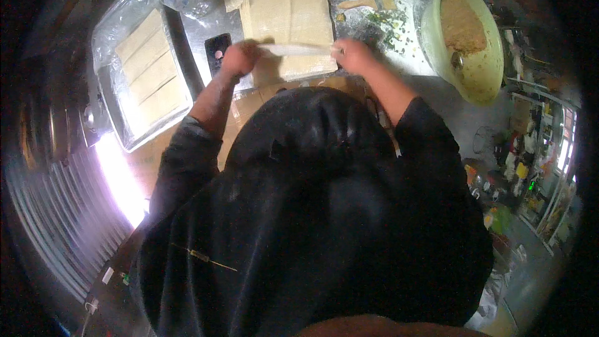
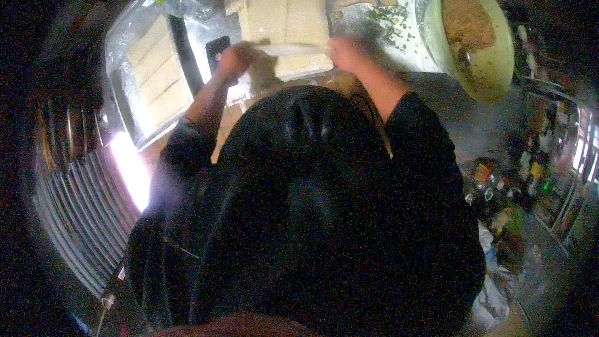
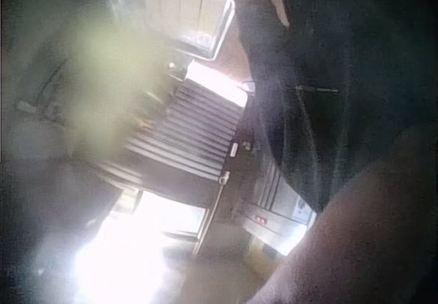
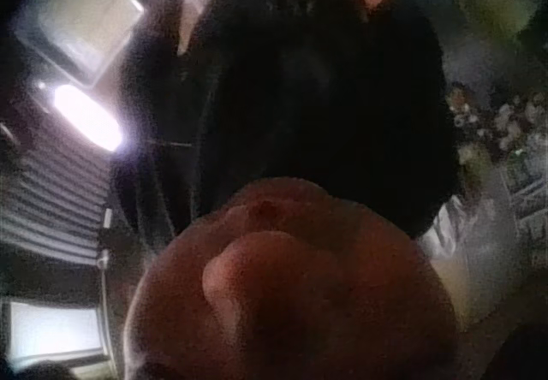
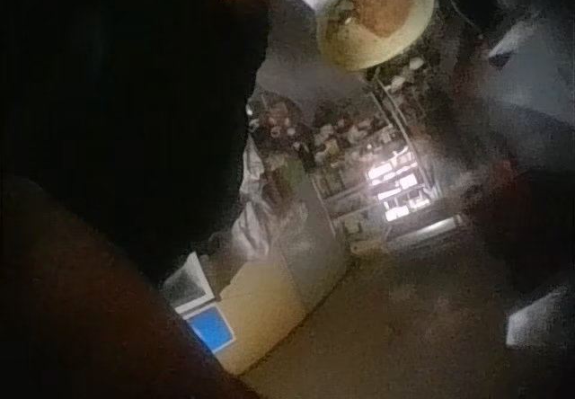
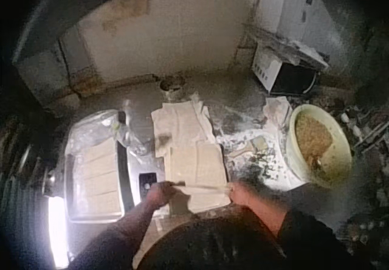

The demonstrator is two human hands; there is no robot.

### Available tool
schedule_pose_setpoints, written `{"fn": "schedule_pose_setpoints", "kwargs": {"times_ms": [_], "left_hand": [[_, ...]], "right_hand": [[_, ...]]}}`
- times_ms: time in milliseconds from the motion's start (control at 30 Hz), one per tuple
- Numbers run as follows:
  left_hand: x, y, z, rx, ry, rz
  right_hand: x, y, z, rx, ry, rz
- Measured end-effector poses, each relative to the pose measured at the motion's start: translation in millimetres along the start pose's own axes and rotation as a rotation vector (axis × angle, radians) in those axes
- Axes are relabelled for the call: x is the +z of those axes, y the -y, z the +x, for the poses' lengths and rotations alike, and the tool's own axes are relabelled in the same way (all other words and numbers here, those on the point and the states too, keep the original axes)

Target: The person places a filling mixture onto flat dough sheets, folds them into rectangular packets, and places them on a tray. The process is repeated multiple times with consistent hand movements.

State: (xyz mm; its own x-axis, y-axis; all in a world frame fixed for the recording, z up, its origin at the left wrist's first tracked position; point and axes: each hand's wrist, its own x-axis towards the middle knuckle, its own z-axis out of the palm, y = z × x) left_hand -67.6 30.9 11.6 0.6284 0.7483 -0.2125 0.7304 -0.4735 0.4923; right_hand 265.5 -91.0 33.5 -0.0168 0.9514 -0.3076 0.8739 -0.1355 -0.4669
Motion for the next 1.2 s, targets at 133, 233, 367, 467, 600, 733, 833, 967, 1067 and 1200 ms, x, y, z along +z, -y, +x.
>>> {"fn": "schedule_pose_setpoints", "kwargs": {"times_ms": [133,233,367,467,600,733,833,967,1067,1200], "left_hand": [[-65.1,-17.7,29.3,-0.157,-0.262,-0.578],[-133.8,-44.1,41.8,-0.046,-0.397,-0.878],[-177.3,-78.8,21.9,0.166,-0.543,-1.221],[-181.7,-91.4,3.4,0.104,-0.639,-1.221],[-180.4,-101.2,-3.9,0.067,-0.642,-1.178],[-176.0,-94.0,21.9,0.027,-0.601,-1.188],[-143.1,-60.5,56.5,0.048,-0.586,-1.285],[-62.3,9.7,98.7,-0.193,-0.402,-1.143],[-13.3,38.5,90.0,-0.347,-0.132,-0.954],[21.2,18.0,36.6,-0.455,-0.247,-1.242]], "right_hand": [[-66.3,22.0,35.7,0.172,-0.242,0.289],[-132.9,52.2,42.2,0.074,-0.342,0.608],[-172.8,84.9,26.1,-0.172,-0.506,0.776],[-176.9,91.5,10.0,-0.178,-0.459,0.829],[-176.0,82.9,-5.5,-0.154,-0.42,0.715],[-175.6,70.7,28.2,-0.241,-0.364,0.852],[-157.3,55.8,76.4,-0.209,-0.298,0.979],[-98.7,22.5,112.3,0.2,-0.119,0.859],[-48.4,0.7,114.2,0.32,0.186,0.621],[-10.0,-17.6,79.2,0.361,0.159,0.818]]}}
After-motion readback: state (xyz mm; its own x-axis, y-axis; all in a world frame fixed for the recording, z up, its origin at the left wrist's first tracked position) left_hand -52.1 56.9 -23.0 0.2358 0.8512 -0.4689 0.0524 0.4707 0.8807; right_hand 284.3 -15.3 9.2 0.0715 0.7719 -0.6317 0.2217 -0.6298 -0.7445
